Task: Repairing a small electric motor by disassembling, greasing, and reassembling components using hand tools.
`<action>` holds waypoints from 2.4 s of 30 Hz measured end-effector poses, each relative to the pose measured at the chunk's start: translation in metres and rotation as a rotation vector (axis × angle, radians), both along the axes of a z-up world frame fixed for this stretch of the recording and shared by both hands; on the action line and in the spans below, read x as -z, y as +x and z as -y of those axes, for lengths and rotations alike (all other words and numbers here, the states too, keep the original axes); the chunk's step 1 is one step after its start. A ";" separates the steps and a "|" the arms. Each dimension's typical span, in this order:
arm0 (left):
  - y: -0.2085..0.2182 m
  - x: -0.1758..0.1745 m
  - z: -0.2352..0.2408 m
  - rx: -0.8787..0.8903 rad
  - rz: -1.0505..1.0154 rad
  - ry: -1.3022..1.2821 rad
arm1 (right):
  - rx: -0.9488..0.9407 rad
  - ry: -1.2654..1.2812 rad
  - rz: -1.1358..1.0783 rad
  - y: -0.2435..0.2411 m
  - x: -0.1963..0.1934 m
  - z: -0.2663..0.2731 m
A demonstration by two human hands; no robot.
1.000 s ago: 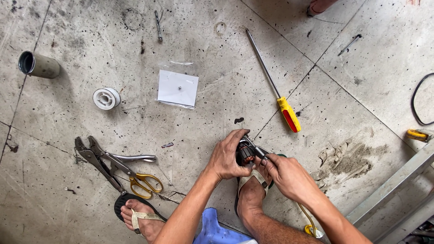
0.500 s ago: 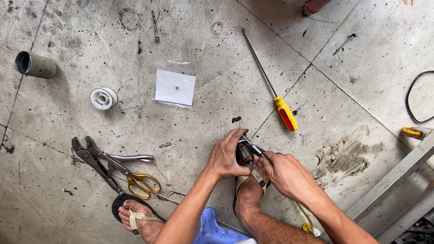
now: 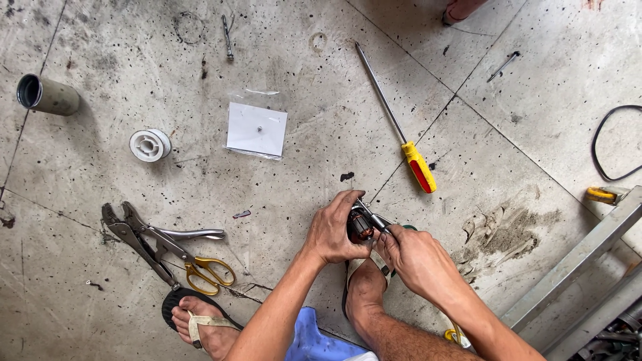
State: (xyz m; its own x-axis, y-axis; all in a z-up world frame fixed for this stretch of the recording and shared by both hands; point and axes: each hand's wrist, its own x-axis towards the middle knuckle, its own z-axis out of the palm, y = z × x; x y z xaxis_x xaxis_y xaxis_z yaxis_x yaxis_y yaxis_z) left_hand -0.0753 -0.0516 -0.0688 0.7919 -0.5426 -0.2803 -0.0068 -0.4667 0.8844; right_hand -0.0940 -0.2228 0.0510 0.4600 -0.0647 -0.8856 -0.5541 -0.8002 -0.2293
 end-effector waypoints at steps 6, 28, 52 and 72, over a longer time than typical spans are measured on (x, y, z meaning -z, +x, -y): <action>0.002 -0.001 0.001 -0.020 0.018 -0.009 | -0.006 0.011 -0.116 0.015 -0.006 0.000; 0.039 -0.010 -0.004 -0.371 -0.773 -0.222 | -0.643 -0.157 0.353 0.003 -0.012 -0.004; 0.027 0.016 -0.004 -0.379 -0.782 -0.202 | -0.943 -0.179 0.210 0.038 -0.013 -0.010; 0.040 0.013 -0.028 -0.444 -0.903 -0.528 | -0.719 -0.125 0.236 0.051 -0.062 0.002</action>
